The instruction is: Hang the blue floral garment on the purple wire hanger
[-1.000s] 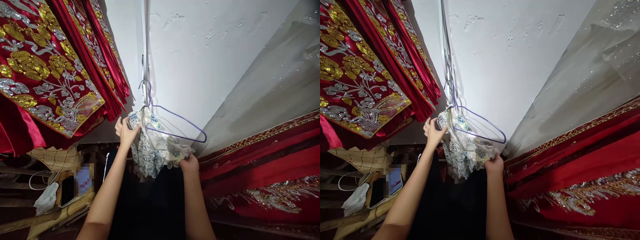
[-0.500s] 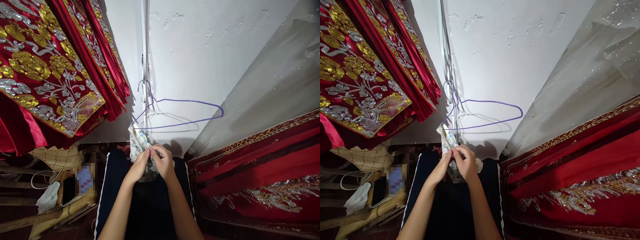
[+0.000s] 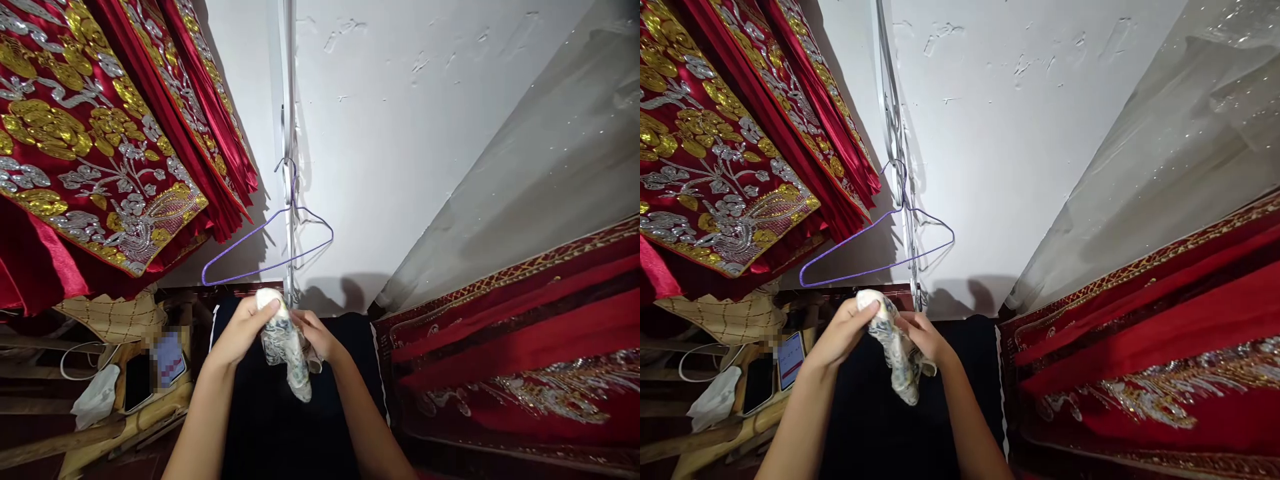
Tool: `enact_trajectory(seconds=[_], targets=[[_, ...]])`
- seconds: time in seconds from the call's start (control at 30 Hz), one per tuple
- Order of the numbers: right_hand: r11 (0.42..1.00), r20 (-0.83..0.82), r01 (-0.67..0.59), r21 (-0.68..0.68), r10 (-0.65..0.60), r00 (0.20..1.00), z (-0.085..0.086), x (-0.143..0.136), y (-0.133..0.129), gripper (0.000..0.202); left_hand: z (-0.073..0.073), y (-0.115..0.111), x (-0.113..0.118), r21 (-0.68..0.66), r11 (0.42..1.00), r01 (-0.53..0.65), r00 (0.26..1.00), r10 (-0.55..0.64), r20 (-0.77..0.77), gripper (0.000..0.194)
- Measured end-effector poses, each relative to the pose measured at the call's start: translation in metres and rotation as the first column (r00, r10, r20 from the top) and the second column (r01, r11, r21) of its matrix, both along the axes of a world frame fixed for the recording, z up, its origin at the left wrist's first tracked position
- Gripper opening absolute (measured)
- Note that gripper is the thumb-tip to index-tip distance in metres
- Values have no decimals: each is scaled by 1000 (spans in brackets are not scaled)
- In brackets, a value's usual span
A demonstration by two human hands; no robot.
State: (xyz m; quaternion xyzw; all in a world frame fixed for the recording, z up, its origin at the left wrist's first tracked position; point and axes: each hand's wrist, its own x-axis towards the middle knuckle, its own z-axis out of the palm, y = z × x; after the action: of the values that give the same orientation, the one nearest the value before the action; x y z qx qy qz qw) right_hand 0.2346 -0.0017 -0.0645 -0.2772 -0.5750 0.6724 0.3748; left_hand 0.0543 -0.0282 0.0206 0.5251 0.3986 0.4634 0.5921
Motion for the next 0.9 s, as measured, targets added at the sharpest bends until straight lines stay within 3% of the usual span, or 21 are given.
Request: enact_trajectory(seconds=[0.13,0.23,0.33,0.37,0.43,0.53,0.57,0.67,0.8,0.9], targets=[[987,84,-132,87,125,989,-1,6,3,35,15,2,-24,-101,981,-168,975,181,129,42],[979,247,-71,189,22,969,7,23,14,26,21,3,-53,-88,976,-201,977,207,57,45],[937,343,137,322,-250,905,23,40,28,24,21,3,-75,-61,998,0,969,-15,-245,42],[914,360,175,366,-312,879,31,44,31,27,20,3,-78,-46,997,70,926,-82,-368,39],[885,390,172,432,-355,850,49,44,32,33,17,2,-72,24,990,136,832,-101,-545,36],[880,393,57,471,-267,880,81,33,23,35,9,0,-44,176,970,169,815,-37,-578,63],[885,388,17,466,-222,894,91,28,20,35,6,1,-33,199,960,198,817,-49,-575,62],[887,402,-60,457,-146,904,117,25,18,34,1,5,-15,198,940,278,779,-100,-619,30],[884,504,-109,454,-154,850,136,48,45,25,10,18,-35,235,946,221,724,2,-690,36],[925,529,-81,372,-139,837,137,60,76,14,27,22,-63,294,946,139,682,124,-721,40]])
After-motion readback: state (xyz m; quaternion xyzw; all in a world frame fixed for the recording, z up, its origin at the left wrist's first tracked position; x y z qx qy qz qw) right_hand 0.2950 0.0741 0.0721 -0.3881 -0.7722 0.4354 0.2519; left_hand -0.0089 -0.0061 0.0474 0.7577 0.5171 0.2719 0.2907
